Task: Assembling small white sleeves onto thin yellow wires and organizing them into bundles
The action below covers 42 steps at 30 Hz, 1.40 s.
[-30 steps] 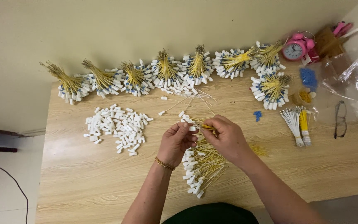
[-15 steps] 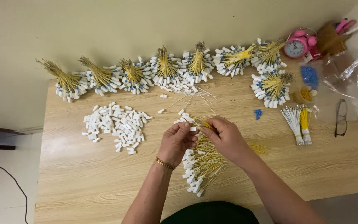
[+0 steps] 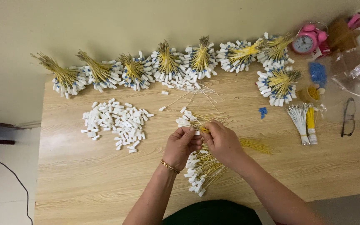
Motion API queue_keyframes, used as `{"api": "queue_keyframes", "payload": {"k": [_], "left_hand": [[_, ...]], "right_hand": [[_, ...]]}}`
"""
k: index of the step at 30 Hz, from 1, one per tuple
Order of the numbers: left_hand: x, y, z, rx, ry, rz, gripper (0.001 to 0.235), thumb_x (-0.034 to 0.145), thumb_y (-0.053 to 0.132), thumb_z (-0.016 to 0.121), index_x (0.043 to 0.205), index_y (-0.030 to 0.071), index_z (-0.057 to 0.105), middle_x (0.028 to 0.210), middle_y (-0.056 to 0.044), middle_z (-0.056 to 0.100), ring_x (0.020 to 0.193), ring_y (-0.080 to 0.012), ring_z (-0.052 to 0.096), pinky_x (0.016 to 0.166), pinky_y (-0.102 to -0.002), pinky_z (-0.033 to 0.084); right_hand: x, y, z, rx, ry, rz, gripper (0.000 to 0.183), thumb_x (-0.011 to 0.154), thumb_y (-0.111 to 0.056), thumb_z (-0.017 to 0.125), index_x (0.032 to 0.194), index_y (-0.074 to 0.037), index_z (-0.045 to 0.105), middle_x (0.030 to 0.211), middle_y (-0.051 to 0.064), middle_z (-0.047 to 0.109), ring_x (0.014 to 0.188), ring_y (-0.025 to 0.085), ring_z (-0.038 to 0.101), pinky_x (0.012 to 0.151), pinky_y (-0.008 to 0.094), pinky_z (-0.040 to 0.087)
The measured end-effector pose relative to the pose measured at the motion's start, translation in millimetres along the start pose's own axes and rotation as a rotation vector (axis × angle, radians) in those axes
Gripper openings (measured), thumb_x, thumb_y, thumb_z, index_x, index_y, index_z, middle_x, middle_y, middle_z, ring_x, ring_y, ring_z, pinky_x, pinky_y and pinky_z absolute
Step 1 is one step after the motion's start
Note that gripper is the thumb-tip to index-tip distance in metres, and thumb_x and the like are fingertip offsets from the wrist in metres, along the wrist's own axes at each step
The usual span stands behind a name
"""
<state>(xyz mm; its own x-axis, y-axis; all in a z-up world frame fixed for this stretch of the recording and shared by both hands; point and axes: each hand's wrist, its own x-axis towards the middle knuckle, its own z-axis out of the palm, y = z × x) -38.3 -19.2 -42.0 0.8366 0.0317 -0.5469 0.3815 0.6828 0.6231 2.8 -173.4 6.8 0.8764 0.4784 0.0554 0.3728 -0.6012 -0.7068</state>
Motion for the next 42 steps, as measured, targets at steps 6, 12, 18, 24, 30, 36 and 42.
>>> {"api": "queue_keyframes", "payload": {"k": [6,12,18,24,30,36,42], "left_hand": [[-2,9,-2,0.159,0.042,0.040,0.020,0.088,0.019,0.073,0.083,0.004,0.060,0.077,-0.019,0.072,0.065,-0.0245,0.072,0.058,-0.033,0.062],[26,-7,-40,1.223,0.149,0.449,0.013,0.085,0.027,0.073,0.095,0.019,0.072,0.082,-0.008,0.073,0.083,-0.0267,0.068,0.074,-0.039,0.055],[87,-14,-58,1.420,0.261,0.908,0.019,0.077,0.021,0.077,0.094,0.015,0.071,0.086,-0.010,0.068,0.083,-0.0307,0.066,0.074,-0.039,0.054],[159,2,-58,1.833,0.298,0.356,0.032,0.084,0.040,0.069,0.110,0.022,0.068,0.104,-0.007,0.066,0.101,-0.0286,0.065,0.082,-0.039,0.057],[181,9,-60,1.763,0.281,0.132,0.028,0.084,0.040,0.067,0.109,0.029,0.070,0.111,-0.005,0.062,0.101,-0.0291,0.067,0.086,-0.041,0.056],[167,18,-67,1.610,0.287,0.389,0.023,0.084,0.024,0.063,0.105,0.014,0.069,0.096,-0.014,0.068,0.093,-0.0359,0.068,0.081,-0.049,0.055],[76,56,-24,1.233,0.260,0.892,0.020,0.088,0.013,0.064,0.108,0.016,0.068,0.083,-0.011,0.066,0.076,-0.0291,0.068,0.066,-0.038,0.055]], "right_hand": [[0,10,11,0.144,-0.028,0.082,0.015,0.092,-0.015,0.059,0.101,-0.004,0.061,0.082,0.019,0.063,0.083,0.041,0.065,0.072,0.047,0.051],[15,49,-1,0.340,0.123,0.171,0.016,0.099,-0.019,0.056,0.094,-0.006,0.065,0.081,0.012,0.062,0.078,0.026,0.063,0.074,0.039,0.048],[16,45,-13,0.637,0.243,0.230,0.018,0.101,-0.017,0.054,0.100,-0.003,0.064,0.072,0.008,0.062,0.054,0.012,0.056,0.053,0.026,0.050],[23,55,7,0.716,0.115,0.235,0.019,0.104,-0.025,0.043,0.096,-0.010,0.051,0.065,0.005,0.053,0.048,0.009,0.045,0.044,0.022,0.040],[26,54,1,0.749,0.121,0.317,0.015,0.097,-0.017,0.058,0.093,-0.003,0.061,0.052,0.007,0.054,0.041,0.010,0.048,0.040,0.021,0.039],[28,48,3,0.810,0.085,0.401,0.017,0.095,-0.021,0.061,0.095,-0.004,0.065,0.064,0.007,0.059,0.045,0.010,0.055,0.039,0.020,0.042],[32,28,-2,0.846,0.097,0.375,0.022,0.096,-0.021,0.061,0.097,0.000,0.065,0.065,0.010,0.059,0.044,0.008,0.046,0.040,0.021,0.041]]}}
